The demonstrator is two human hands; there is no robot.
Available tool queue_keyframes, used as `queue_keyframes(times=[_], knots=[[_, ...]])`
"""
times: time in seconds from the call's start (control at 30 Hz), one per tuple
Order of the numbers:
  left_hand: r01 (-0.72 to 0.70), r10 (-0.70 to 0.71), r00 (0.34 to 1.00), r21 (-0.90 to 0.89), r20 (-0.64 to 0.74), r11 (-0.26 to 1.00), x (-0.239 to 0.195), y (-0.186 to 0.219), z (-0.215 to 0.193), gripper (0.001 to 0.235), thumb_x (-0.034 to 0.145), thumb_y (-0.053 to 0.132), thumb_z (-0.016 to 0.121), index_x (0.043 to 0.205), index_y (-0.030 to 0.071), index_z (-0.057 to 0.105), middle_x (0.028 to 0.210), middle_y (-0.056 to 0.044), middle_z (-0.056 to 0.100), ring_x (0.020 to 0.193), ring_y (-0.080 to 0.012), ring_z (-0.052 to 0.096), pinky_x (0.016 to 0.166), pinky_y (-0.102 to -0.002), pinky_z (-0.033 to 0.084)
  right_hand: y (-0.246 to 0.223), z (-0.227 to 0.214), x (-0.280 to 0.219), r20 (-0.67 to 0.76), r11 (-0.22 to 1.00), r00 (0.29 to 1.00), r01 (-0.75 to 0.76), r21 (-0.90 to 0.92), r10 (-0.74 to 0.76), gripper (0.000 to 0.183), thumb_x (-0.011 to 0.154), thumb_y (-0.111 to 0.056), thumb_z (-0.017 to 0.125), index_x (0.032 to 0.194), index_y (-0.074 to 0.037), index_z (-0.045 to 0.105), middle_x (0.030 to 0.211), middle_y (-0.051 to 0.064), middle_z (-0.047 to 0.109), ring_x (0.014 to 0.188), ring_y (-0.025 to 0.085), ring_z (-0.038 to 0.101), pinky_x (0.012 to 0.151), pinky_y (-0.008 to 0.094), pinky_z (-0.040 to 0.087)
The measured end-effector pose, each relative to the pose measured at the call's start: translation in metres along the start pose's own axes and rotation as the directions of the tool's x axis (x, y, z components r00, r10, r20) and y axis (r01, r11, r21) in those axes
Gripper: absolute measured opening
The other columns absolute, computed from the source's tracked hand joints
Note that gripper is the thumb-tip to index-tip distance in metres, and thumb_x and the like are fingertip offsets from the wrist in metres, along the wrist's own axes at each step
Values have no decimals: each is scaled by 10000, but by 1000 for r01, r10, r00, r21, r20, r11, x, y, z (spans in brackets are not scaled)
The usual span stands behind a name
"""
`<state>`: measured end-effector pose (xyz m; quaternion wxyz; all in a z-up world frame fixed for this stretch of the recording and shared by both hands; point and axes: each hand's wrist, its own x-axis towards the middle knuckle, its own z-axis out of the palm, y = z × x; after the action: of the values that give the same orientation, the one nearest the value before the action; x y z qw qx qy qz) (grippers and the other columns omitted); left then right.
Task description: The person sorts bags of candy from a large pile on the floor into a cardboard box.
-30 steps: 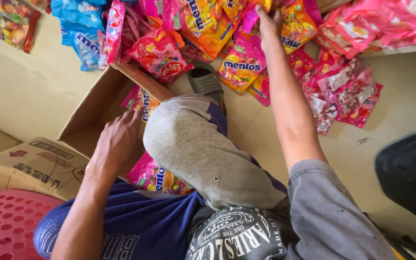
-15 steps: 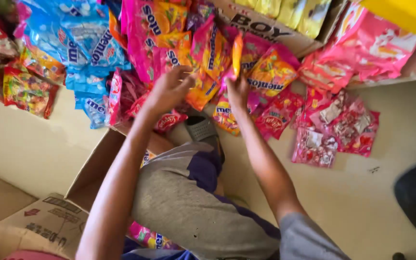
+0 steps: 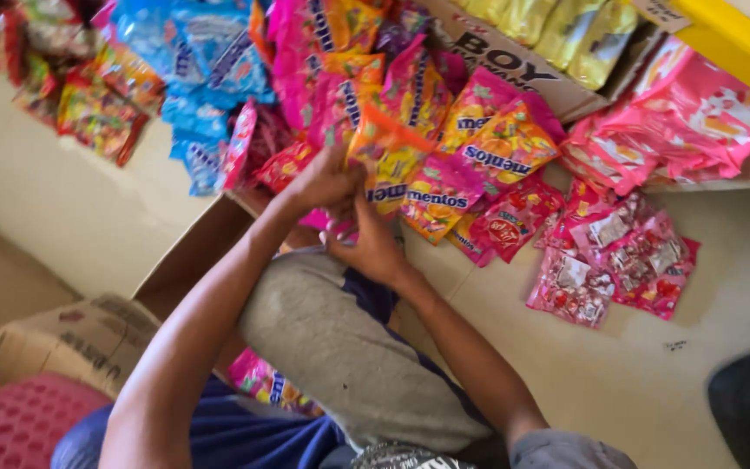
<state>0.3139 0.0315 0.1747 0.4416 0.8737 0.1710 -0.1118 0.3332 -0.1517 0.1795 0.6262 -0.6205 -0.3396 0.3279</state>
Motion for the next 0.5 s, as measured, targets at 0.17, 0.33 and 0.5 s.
queue_keyframes(times=[0.17,0.33,0.5], knots=[[-151,83,986,-567,-144,810,-9,0,-15,354,1168,285,623,1306,-36,680,1053,-75,706,884,-88,632,721,-291,543,-15,-45,-12,56,970,978,207,-129,-202,404,1101,-115,714,1473,-89,559,1234,90,741,1101,154,746,975,320,635],[-39,-50,996,-835,-79,549,-26,60,-37,365,1006,283,605,1273,35,588,1002,-58,750,768,-147,719,626,-316,591,-10,-82,-9,-408,986,904,77,-146,-131,532,1008,-160,767,1456,-20,516,1240,121,641,1135,186,660,918,307,572],[-157,62,986,-716,-157,681,-30,70,-42,395,1048,235,653,1346,-16,592,1170,-43,729,1041,-103,683,915,-295,573,40,-84,-1,-166,857,978,-19,515,122,614,889,-152,781,1419,-126,473,1246,28,682,1157,128,642,1012,284,498]])
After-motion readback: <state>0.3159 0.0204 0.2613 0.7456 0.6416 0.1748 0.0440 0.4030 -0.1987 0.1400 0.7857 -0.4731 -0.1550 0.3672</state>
